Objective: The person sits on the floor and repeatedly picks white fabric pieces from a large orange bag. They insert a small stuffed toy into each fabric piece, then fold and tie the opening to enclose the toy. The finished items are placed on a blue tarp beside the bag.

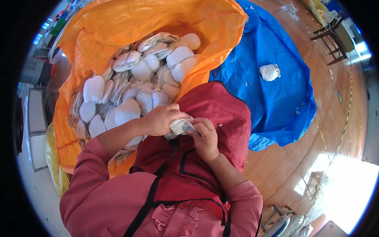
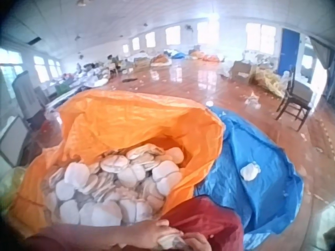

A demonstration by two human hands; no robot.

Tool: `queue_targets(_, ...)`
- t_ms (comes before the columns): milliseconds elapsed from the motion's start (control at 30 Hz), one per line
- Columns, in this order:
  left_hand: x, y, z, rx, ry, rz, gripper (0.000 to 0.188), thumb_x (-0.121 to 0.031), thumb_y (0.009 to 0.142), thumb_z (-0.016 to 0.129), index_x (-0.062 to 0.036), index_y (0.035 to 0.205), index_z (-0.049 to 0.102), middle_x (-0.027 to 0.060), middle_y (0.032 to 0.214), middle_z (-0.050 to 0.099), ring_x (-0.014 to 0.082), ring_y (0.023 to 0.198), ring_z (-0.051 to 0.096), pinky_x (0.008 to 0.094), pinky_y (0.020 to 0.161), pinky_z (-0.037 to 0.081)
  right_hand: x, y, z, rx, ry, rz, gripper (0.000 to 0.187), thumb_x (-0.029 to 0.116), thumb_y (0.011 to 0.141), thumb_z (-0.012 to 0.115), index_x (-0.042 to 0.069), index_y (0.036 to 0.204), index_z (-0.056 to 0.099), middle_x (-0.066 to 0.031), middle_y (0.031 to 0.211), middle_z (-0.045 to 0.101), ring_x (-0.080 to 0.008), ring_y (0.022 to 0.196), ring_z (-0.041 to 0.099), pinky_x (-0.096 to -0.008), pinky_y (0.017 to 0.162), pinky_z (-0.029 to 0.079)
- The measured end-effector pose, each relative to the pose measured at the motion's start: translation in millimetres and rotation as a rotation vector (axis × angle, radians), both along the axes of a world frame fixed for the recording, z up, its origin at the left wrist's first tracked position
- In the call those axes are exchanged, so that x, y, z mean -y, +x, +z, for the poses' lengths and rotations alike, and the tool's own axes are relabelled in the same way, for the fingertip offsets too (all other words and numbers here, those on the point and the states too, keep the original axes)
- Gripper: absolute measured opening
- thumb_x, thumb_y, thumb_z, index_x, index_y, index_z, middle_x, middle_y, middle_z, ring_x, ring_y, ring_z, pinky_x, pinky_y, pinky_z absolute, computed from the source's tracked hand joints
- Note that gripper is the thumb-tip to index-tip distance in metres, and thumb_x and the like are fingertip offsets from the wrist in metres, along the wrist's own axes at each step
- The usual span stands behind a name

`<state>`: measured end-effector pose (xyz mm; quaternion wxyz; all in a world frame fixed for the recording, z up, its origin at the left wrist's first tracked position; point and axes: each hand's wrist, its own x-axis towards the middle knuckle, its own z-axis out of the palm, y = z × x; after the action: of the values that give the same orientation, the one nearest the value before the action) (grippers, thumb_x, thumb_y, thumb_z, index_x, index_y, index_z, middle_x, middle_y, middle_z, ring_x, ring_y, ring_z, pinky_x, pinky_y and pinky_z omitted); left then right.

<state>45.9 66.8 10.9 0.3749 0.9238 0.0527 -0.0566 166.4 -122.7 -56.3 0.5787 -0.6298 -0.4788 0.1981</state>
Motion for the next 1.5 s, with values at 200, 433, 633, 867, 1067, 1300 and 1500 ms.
queue_targets(200, -12.9, -10.0, -26.4, 0.087, -0.129, -0.005, 0.057, -0.014, 0.073, 0.081, -0.0172, 0.128, 0.066, 0.0084, 0.100, 0.058, 0.0278, 0.091, 0.063, 0.0382, 0.081, 0.052, 4.1, -2.9, -6.5, -0.023, -0.025, -0.002, 0.016, -0.006, 0.077, 0.073, 0.004, 0.084, 0.063, -0.0094, 0.099, 0.064, -0.0255, 0.088, 0.062, -0.0330, 0.075, 0.051)
queue_targets(433, -16.3, -21.8, -42.5, 0.211, -0.069, -0.002, 0.066, -0.007, 0.069, 0.080, -0.0116, 0.132, 0.063, 0.0095, 0.093, 0.058, 0.0289, 0.088, 0.062, 0.0389, 0.079, 0.050, 12.5, -5.0, -22.7, -0.171, -0.011, -0.017, 0.014, -0.007, 0.082, 0.070, 0.004, 0.087, 0.063, -0.0094, 0.102, 0.064, -0.0214, 0.086, 0.063, -0.0315, 0.075, 0.052)
queue_targets(633, -10.2, -19.8, -33.8, 0.269, 0.152, -0.018, 0.059, -0.008, 0.070, 0.077, -0.0061, 0.128, 0.064, 0.0087, 0.085, 0.055, 0.0287, 0.078, 0.060, 0.0411, 0.070, 0.049, 11.4, 5.7, -9.2, -0.312, -0.026, -0.005, 0.019, -0.006, 0.082, 0.073, 0.004, 0.094, 0.062, -0.0093, 0.104, 0.062, -0.0184, 0.089, 0.061, -0.0284, 0.080, 0.050)
queue_targets(867, -2.9, -14.7, -16.3, 0.223, 0.200, -0.009, 0.047, -0.014, 0.075, 0.074, -0.0051, 0.120, 0.067, 0.0098, 0.084, 0.057, 0.0303, 0.076, 0.061, 0.0431, 0.069, 0.049, 21.0, 14.7, 13.9, -0.104, 0.036, -0.136, 0.032, -0.009, 0.079, 0.074, 0.005, 0.106, 0.065, -0.0081, 0.105, 0.064, -0.0203, 0.086, 0.060, -0.0281, 0.082, 0.049)
queue_targets(1067, 0.5, -10.0, -8.4, 0.195, 0.224, -0.029, 0.049, -0.015, 0.075, 0.076, -0.0038, 0.121, 0.065, 0.0099, 0.087, 0.058, 0.0317, 0.080, 0.063, 0.0437, 0.070, 0.050, 16.0, 6.5, 27.6, -0.057, -0.024, -0.071, 0.027, -0.008, 0.079, 0.075, 0.004, 0.102, 0.066, -0.0088, 0.101, 0.067, -0.0187, 0.090, 0.066, -0.0289, 0.075, 0.054)
queue_targets(1300, 4.5, -5.9, 2.1, 0.076, 0.341, -0.136, 0.060, -0.027, 0.080, 0.076, 0.0004, 0.130, 0.056, 0.0123, 0.095, 0.060, 0.0305, 0.086, 0.065, 0.0434, 0.075, 0.052, 17.9, -0.5, 33.8, -0.114, -0.202, -0.110, 0.023, -0.004, 0.081, 0.075, 0.003, 0.102, 0.068, -0.0121, 0.100, 0.069, -0.0226, 0.085, 0.070, -0.0315, 0.074, 0.056)
queue_targets(1500, 5.1, -1.1, 0.0, 0.181, 0.336, -0.194, 0.073, -0.040, 0.077, 0.077, 0.0001, 0.133, 0.054, 0.0100, 0.093, 0.060, 0.0286, 0.085, 0.066, 0.0410, 0.077, 0.053, 18.2, 14.5, 30.4, 0.007, -0.231, -0.090, 0.018, 0.000, 0.085, 0.071, 0.002, 0.103, 0.072, -0.0138, 0.097, 0.072, -0.0265, 0.086, 0.071, -0.0328, 0.078, 0.056)
